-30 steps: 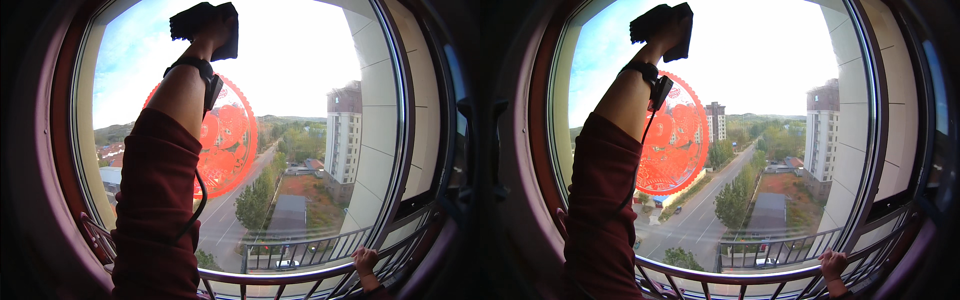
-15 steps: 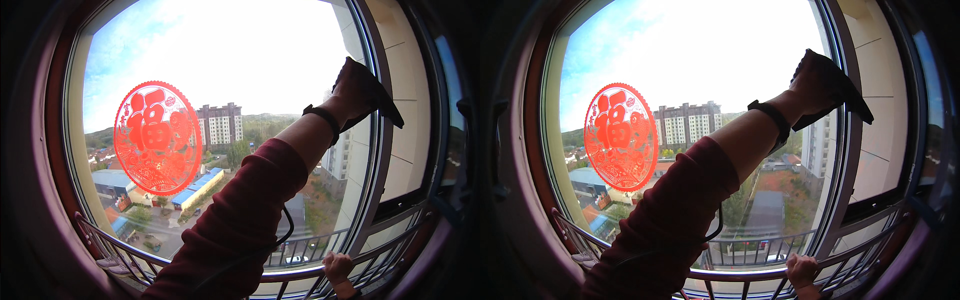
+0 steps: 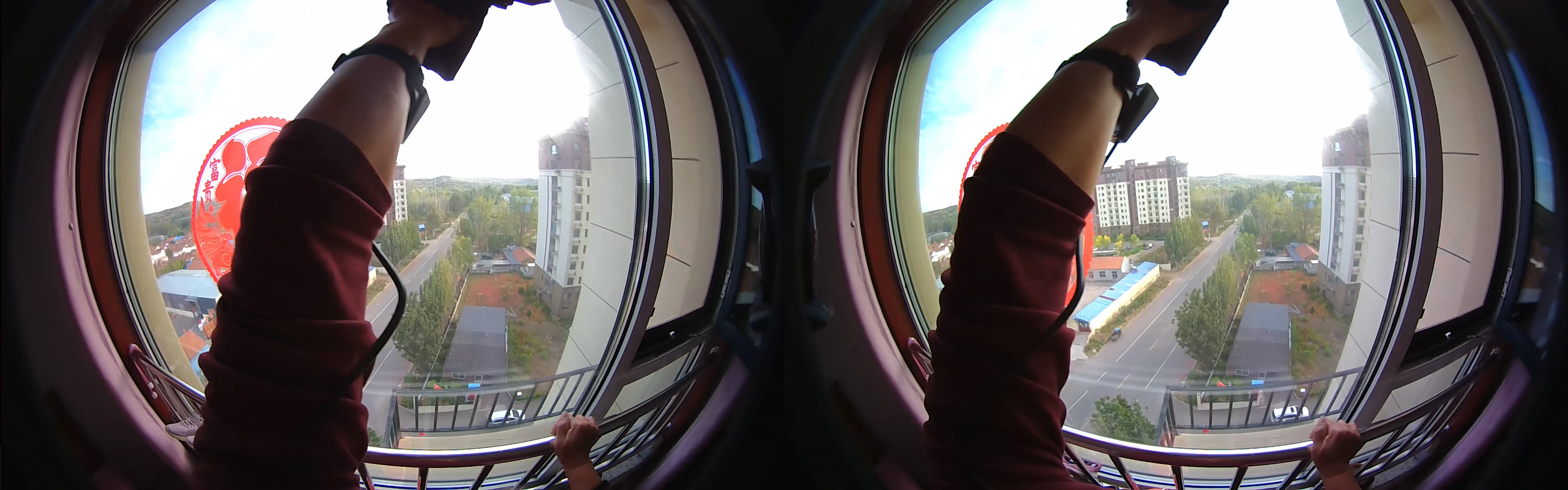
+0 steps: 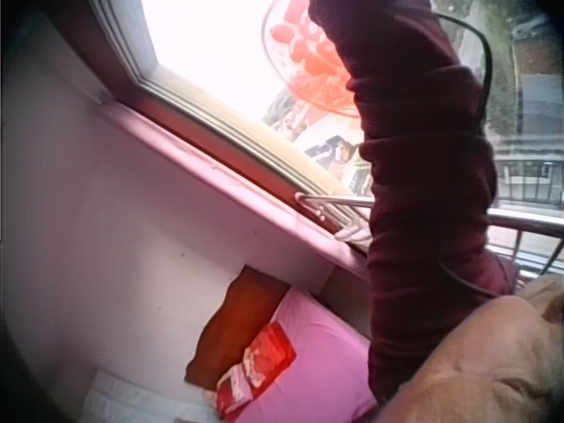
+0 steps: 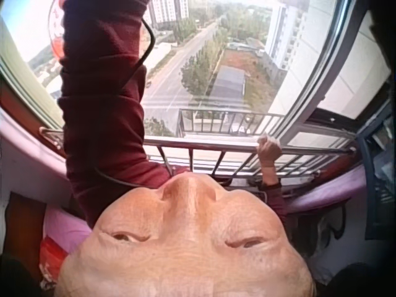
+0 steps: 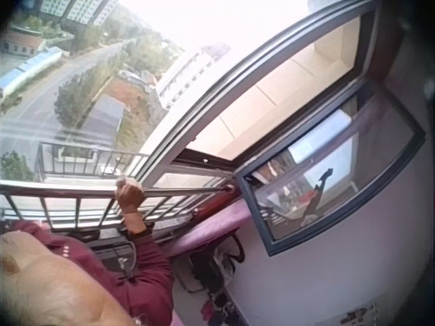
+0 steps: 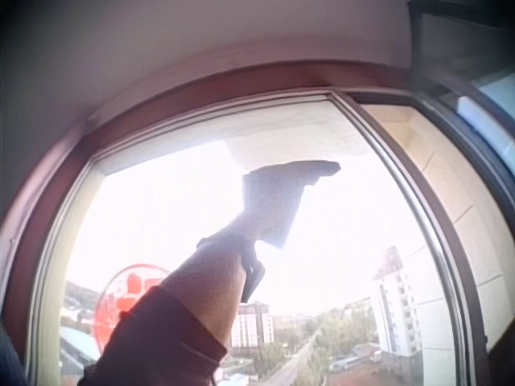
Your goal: The person walks into a bedroom and wipes a large window with a dark cloth. They clean multiple sections of the glass using steady hand motions while holding the window frame for support.
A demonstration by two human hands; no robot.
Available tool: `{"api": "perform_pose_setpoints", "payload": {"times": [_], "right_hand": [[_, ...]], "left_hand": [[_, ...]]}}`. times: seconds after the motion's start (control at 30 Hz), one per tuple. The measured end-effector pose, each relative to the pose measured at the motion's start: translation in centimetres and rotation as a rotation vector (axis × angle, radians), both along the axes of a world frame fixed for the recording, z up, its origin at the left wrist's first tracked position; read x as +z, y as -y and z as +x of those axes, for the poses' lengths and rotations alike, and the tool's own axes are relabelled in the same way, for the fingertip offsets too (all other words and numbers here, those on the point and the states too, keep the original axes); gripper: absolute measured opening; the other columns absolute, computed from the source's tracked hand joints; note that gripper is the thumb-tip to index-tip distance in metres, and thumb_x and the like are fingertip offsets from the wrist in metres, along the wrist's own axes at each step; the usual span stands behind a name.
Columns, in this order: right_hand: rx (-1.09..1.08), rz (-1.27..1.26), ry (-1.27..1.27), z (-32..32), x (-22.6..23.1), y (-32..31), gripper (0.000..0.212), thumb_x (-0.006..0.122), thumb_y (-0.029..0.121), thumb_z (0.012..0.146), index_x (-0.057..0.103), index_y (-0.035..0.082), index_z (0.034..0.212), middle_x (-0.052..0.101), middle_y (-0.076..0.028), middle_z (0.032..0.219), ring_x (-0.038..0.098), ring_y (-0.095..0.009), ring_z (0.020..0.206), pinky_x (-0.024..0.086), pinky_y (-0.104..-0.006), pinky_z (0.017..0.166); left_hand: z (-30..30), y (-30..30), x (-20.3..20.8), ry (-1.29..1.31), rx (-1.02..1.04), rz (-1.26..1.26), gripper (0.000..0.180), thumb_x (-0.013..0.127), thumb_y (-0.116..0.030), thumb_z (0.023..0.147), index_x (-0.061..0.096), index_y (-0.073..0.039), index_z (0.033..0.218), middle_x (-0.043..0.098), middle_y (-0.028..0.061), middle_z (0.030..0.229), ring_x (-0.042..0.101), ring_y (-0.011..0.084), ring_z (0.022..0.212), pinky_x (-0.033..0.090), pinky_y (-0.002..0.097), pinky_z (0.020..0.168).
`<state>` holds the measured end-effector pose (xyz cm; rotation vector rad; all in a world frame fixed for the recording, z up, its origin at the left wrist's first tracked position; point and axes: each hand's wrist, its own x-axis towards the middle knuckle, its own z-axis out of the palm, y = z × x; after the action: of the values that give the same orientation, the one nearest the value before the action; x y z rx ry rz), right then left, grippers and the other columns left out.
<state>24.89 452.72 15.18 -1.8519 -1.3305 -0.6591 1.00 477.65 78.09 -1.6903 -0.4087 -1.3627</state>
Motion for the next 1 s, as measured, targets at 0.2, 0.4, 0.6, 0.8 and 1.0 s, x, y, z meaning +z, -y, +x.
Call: {"api": "perform_pose_setpoints", "payload": {"times": [0.2, 0.4, 0.6, 0.8, 1.0], "right_hand": [[-0.074, 0.057, 0.048, 0.9, -1.2, -0.6, 0.049, 0.046, 0.019, 0.096, 0.054, 0.013, 0.048, 0.055, -0.004, 0.05, 0.055, -0.034, 0.055, 0.043, -0.0474, 0.068], [-0.137, -0.006, -0.128, 2.6, -3.1, -0.9, 0.057, 0.042, 0.023, 0.102, 0.055, 0.01, 0.048, 0.058, -0.004, 0.05, 0.056, -0.034, 0.063, 0.044, -0.0469, 0.077], [-0.182, 0.055, -0.176, 6.4, -5.2, -1.9, 0.068, 0.034, 0.032, 0.107, 0.06, 0.007, 0.049, 0.059, -0.008, 0.05, 0.058, -0.031, 0.057, 0.047, -0.0456, 0.073], [-0.106, -0.056, -0.19, 3.4, -4.1, -1.4, 0.062, 0.037, 0.032, 0.107, 0.067, 0.006, 0.06, 0.064, -0.007, 0.056, 0.057, -0.031, 0.064, 0.045, -0.0428, 0.082], [-0.134, -0.206, -0.072, -0.3, -2.5, -1.7, 0.061, 0.036, 0.035, 0.106, 0.072, 0.016, 0.061, 0.068, -0.004, 0.063, 0.06, -0.033, 0.075, 0.045, -0.0439, 0.086]], "left_hand": [[-20.5, -8.3, 3.4, 0.307, -0.011, -0.148, 0.072, 0.052, -0.068, 0.094, 0.058, -0.014, 0.141, 0.065, 0.0092, 0.135, 0.057, 0.0262, 0.13, 0.031, 0.0415, 0.115], [-40.3, -14.6, 2.6, 0.489, -0.013, -0.255, 0.076, 0.052, -0.069, 0.095, 0.057, -0.01, 0.142, 0.066, 0.0111, 0.133, 0.059, 0.0266, 0.127, 0.037, 0.0367, 0.113], [-56.7, -18.5, -6.3, 0.532, 0.242, -0.392, 0.079, 0.038, -0.069, 0.1, 0.046, -0.007, 0.148, 0.057, 0.0149, 0.142, 0.053, 0.0253, 0.132, 0.035, 0.0401, 0.115], [-67.6, -21.7, -14.4, 0.607, 0.176, -0.343, 0.051, 0.037, -0.049, 0.109, 0.058, -0.006, 0.127, 0.062, 0.0088, 0.117, 0.056, 0.0201, 0.11, 0.04, 0.037, 0.104], [-70.8, -22.9, -26.5, 0.858, -0.062, -0.327, 0.041, 0.038, -0.031, 0.112, 0.059, 0.0, 0.128, 0.063, 0.0148, 0.12, 0.056, 0.0242, 0.111, 0.04, 0.0402, 0.104]]}}
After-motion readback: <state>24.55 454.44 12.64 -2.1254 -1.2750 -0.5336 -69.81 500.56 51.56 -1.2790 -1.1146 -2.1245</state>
